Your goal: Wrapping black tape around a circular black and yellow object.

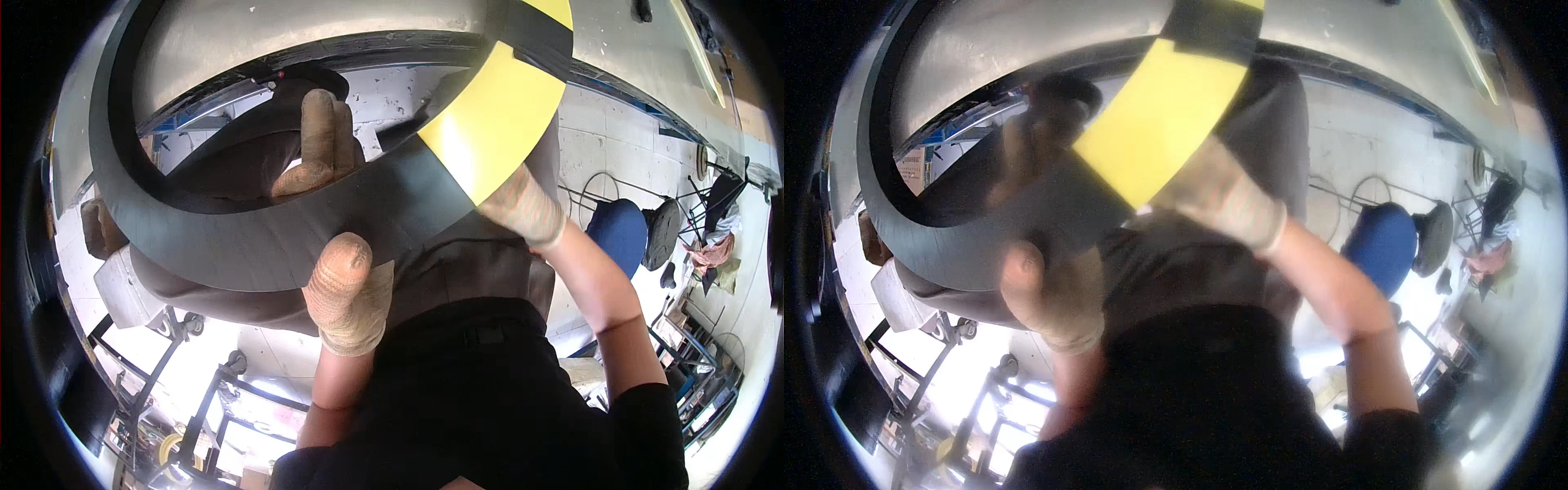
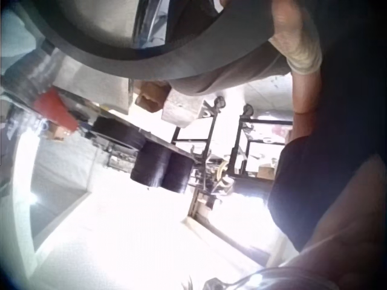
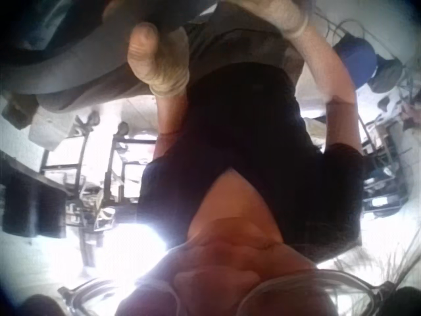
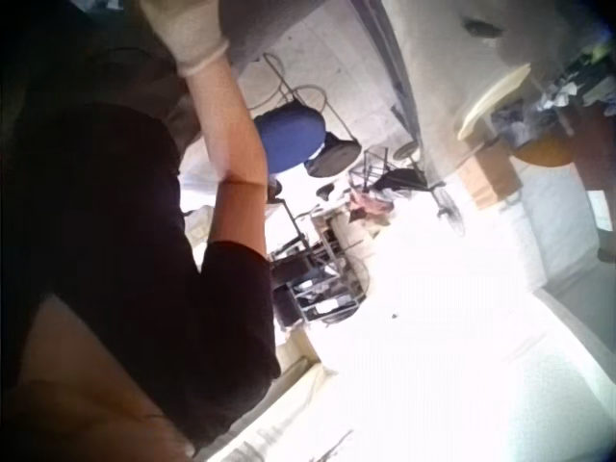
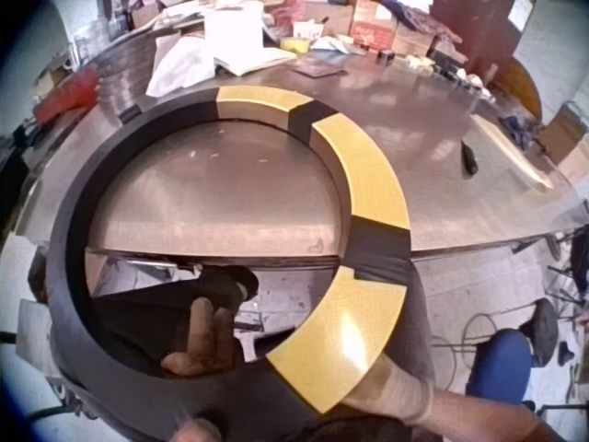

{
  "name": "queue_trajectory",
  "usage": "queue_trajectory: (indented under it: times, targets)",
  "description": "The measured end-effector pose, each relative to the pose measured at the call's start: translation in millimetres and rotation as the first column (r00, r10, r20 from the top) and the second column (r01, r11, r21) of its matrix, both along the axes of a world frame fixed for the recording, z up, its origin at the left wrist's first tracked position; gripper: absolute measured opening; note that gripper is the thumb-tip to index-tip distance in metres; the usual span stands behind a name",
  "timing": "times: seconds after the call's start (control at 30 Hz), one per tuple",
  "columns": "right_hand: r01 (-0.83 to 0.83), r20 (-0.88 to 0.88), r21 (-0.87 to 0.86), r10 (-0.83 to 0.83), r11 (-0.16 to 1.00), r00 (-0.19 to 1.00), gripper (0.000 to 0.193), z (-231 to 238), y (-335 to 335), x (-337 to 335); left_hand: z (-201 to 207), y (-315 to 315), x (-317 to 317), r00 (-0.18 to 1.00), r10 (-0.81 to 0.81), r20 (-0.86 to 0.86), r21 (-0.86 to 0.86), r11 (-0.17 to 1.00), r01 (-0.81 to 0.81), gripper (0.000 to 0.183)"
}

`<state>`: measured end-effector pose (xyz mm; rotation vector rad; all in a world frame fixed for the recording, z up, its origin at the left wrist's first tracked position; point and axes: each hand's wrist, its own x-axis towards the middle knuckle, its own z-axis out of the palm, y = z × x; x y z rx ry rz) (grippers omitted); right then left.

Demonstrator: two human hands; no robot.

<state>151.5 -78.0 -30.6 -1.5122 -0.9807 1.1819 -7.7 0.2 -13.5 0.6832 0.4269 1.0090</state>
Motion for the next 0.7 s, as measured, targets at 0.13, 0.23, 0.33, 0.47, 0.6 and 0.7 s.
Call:
queue_trajectory:
  times: [0.13, 0.23, 0.33, 0.47, 0.6, 0.7]
  targets:
    - [-0.03, 0.035, 0.429, 0.017, 0.903, 0.999, 0.047, -25.6, 25.8, 20.7, 2.1, 3.5, -19.2, 0.989, -0.09, -0.116, -0.112, 0.991, 0.077, 0.071]
    - [-0.013, -0.101, 0.511, 0.075, 0.859, 0.992, 0.049, -29.0, 38.3, 22.7, 6.3, 10.1, -15.8, 0.986, -0.167, -0.001, -0.11, 0.98, 0.166, 0.074]
    - [0.05, -0.293, 0.499, 0.113, 0.865, 0.949, 0.05, -24.2, 33.4, 31.2, 8.5, 1.0, -10.5, 0.979, -0.168, 0.116, -0.204, 0.961, 0.189, 0.078]
    - [0.112, -0.584, 0.339, 0.116, 0.934, 0.803, 0.049, 13.7, 12.7, 42.4, 6.3, -7.9, 2.0, 0.995, -0.038, 0.097, -0.186, 0.981, 0.055, 0.083]
    - [0.226, -0.701, 0.136, -0.068, 0.964, 0.71, 0.039, 46.4, 15.7, 55.3, -2.9, -9.5, 21.9, 0.994, -0.028, 0.106, -0.048, 0.998, 0.033, 0.074]
    - [0.294, -0.692, 0.02, -0.199, 0.956, 0.694, 0.03, 36.3, 13.5, 50.8, 7.7, -12.7, 25.6, 0.999, 0.017, 0.041, -0.052, 0.999, -0.015, 0.065]
